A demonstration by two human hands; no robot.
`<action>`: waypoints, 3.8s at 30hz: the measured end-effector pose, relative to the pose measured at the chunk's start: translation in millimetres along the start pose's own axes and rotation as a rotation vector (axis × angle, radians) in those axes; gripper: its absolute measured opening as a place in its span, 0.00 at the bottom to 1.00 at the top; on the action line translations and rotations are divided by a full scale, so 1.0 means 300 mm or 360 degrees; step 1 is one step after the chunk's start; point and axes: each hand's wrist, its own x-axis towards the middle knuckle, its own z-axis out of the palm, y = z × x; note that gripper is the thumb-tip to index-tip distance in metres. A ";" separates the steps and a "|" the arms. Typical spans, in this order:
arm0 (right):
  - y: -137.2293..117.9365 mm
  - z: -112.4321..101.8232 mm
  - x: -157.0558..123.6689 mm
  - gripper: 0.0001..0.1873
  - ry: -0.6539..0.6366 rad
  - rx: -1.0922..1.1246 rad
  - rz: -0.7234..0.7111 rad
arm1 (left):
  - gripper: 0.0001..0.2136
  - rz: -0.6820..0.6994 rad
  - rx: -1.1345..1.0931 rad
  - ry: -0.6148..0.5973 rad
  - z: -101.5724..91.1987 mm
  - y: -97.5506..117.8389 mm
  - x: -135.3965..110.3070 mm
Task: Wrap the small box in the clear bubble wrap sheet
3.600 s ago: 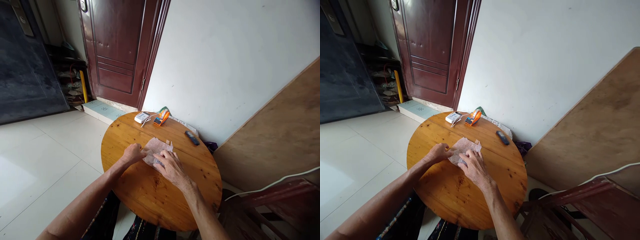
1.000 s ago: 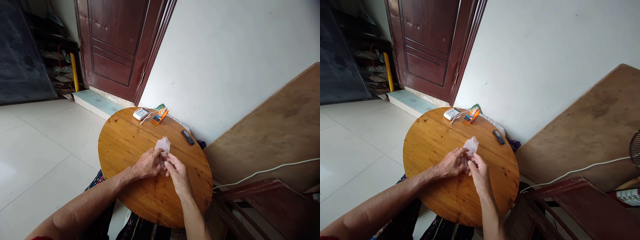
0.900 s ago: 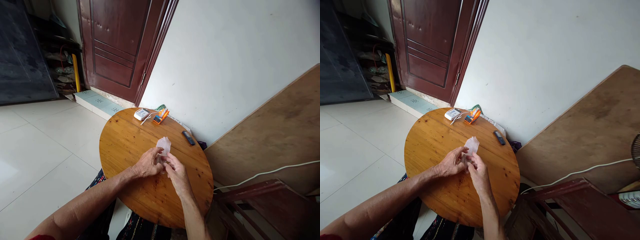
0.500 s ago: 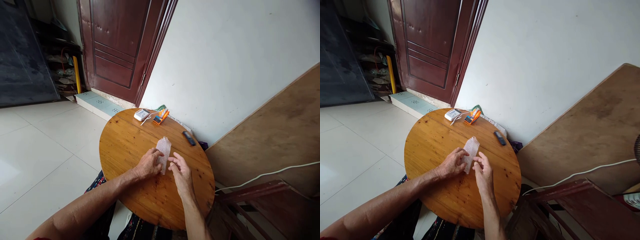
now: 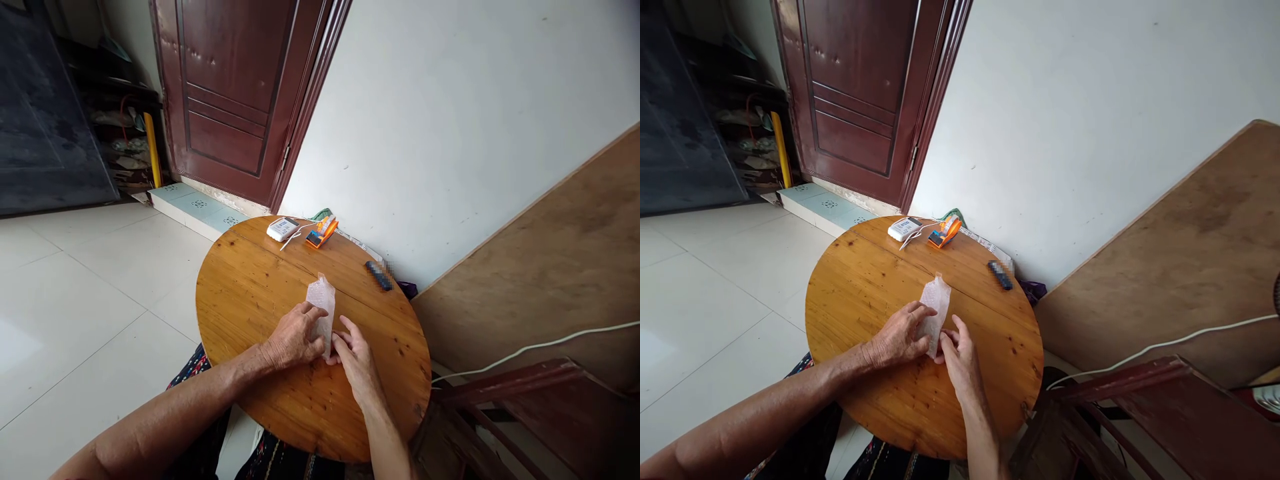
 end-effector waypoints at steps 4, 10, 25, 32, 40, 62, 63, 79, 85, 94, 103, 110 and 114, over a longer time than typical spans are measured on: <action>-0.005 -0.018 -0.007 0.39 -0.0015 -0.0081 -0.0114 | 0.26 -0.0011 0.0107 -0.0062 -0.021 0.019 -0.008; -0.038 -0.028 0.040 0.28 0.0137 -0.0313 -0.0529 | 0.27 0.0064 0.0201 -0.0157 -0.037 0.034 0.005; -0.029 -0.014 0.162 0.23 -0.0026 -0.0600 -0.0911 | 0.36 0.0091 0.0105 -0.0230 -0.028 -0.001 0.029; -0.053 -0.005 0.190 0.23 -0.0136 -0.0541 -0.0913 | 0.36 0.0050 0.0068 -0.0258 -0.026 0.000 0.046; -0.030 0.002 0.257 0.24 -0.0160 -0.0714 -0.0933 | 0.32 0.0080 0.0093 -0.0111 -0.020 0.010 0.025; -0.094 -0.006 0.331 0.22 -0.0226 -0.0236 -0.0136 | 0.20 0.0253 0.0299 -0.0164 -0.034 0.028 0.018; -0.099 0.001 0.336 0.20 -0.0263 -0.0232 -0.0136 | 0.20 0.0255 0.0302 -0.0163 -0.034 0.027 0.018; -0.052 0.033 0.347 0.16 -0.0118 -0.0211 -0.0235 | 0.20 0.0247 0.0346 -0.0256 -0.052 0.042 0.013; -0.076 -0.002 0.327 0.29 0.0016 -0.0290 -0.0322 | 0.20 0.0222 0.0317 -0.0246 -0.052 0.047 0.013; -0.063 0.002 0.375 0.30 -0.0105 -0.0681 -0.0964 | 0.19 0.0233 0.0353 -0.0243 -0.047 0.042 0.015; -0.109 -0.045 0.373 0.12 -0.0008 -0.0763 -0.1112 | 0.18 0.0246 0.0404 -0.0236 -0.041 0.040 0.017; -0.105 -0.005 0.374 0.13 -0.0412 -0.0915 -0.1190 | 0.16 0.0243 0.0439 -0.0265 -0.049 0.044 0.022; -0.101 0.021 0.369 0.19 -0.0379 -0.1295 -0.1219 | 0.15 0.0274 0.0430 -0.0262 -0.045 0.037 0.020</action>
